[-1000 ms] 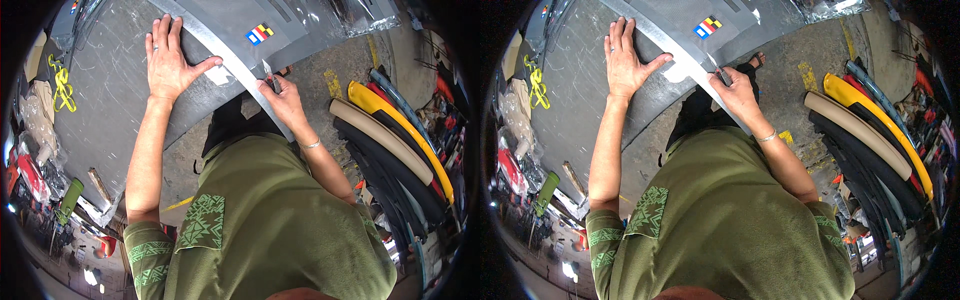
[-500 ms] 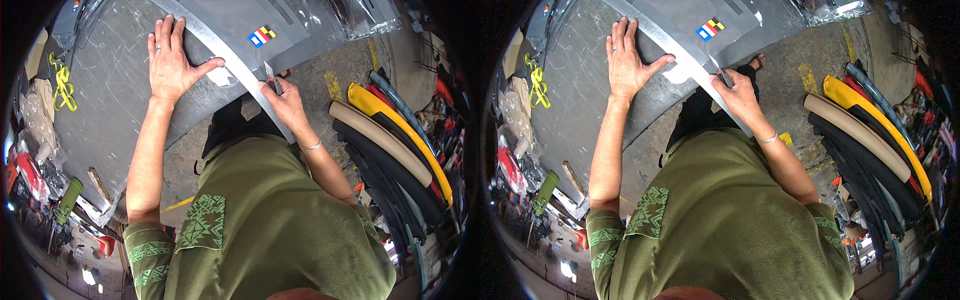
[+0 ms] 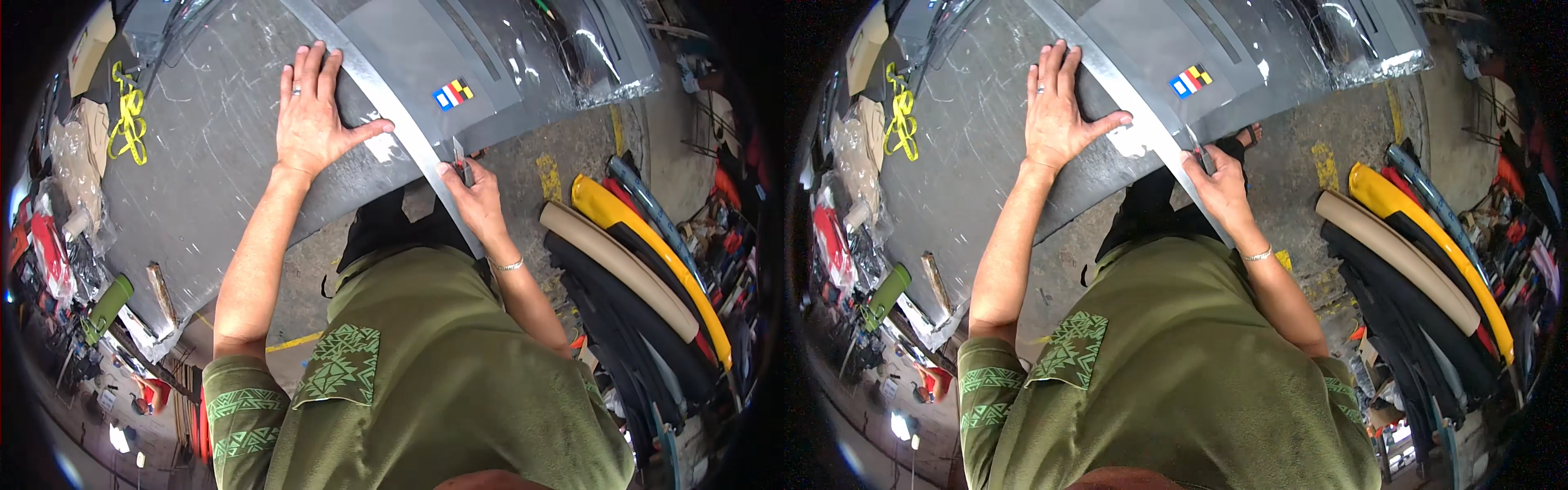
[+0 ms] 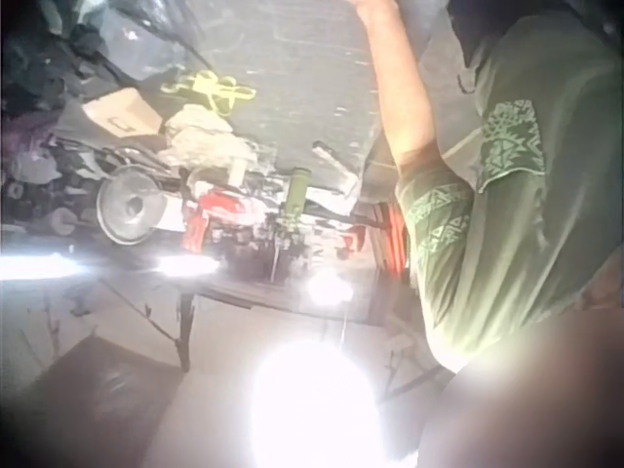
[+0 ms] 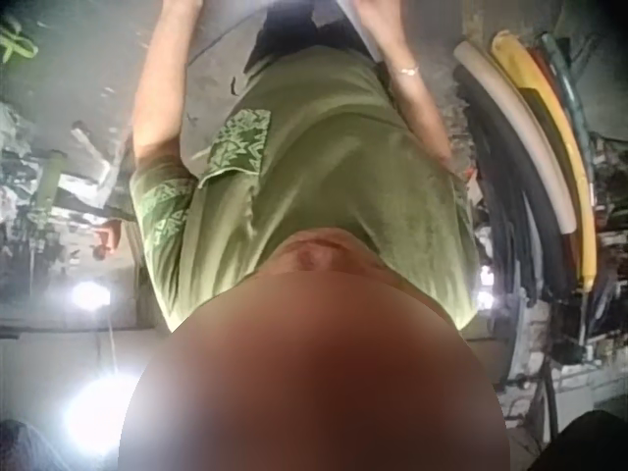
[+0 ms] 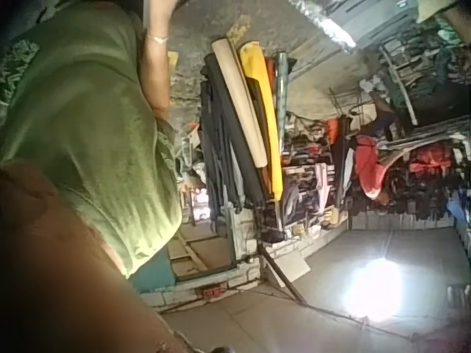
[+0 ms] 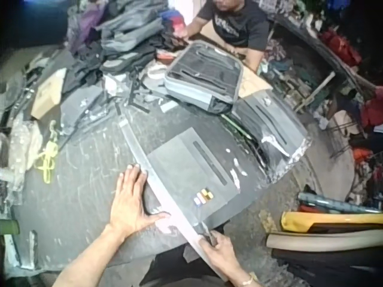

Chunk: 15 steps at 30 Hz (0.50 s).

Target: Cut a rectangular piece of grey textile material using a metal ruler and a utility knife on a workbench.

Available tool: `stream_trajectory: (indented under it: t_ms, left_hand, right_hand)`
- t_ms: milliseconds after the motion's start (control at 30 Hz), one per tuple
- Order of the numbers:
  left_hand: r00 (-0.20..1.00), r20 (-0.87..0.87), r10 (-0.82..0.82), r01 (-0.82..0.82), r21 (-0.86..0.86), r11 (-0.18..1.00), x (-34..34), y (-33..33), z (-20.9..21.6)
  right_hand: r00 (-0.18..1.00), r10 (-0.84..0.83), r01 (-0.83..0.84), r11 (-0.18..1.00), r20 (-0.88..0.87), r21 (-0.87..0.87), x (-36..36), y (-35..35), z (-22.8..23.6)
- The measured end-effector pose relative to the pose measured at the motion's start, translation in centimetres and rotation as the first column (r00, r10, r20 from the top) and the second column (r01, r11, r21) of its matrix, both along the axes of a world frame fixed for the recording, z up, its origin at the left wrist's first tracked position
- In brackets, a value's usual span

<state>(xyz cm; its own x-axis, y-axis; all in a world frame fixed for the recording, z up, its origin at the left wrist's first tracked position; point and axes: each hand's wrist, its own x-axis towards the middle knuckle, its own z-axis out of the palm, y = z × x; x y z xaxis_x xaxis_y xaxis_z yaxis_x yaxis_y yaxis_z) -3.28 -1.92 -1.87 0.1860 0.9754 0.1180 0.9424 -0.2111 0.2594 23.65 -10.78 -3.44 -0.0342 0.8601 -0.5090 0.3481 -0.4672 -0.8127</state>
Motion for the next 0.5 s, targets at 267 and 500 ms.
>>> stream_trajectory:
  t_ms: [267, 500]
  left_hand:
    - [1.000, 0.020, 0.002, -0.002, -0.037, 0.999, -0.24, -0.06, 0.32]
    - [1.000, 0.009, 0.012, -0.012, -0.015, 1.000, -0.21, -0.05, 0.14]
  right_hand:
    - [0.999, -0.032, 0.033, 0.998, -0.029, 0.044, -0.57, -0.04, 0.46]
    - [0.999, -0.024, 0.026, 0.999, -0.047, 0.045, -0.44, -0.09, 0.49]
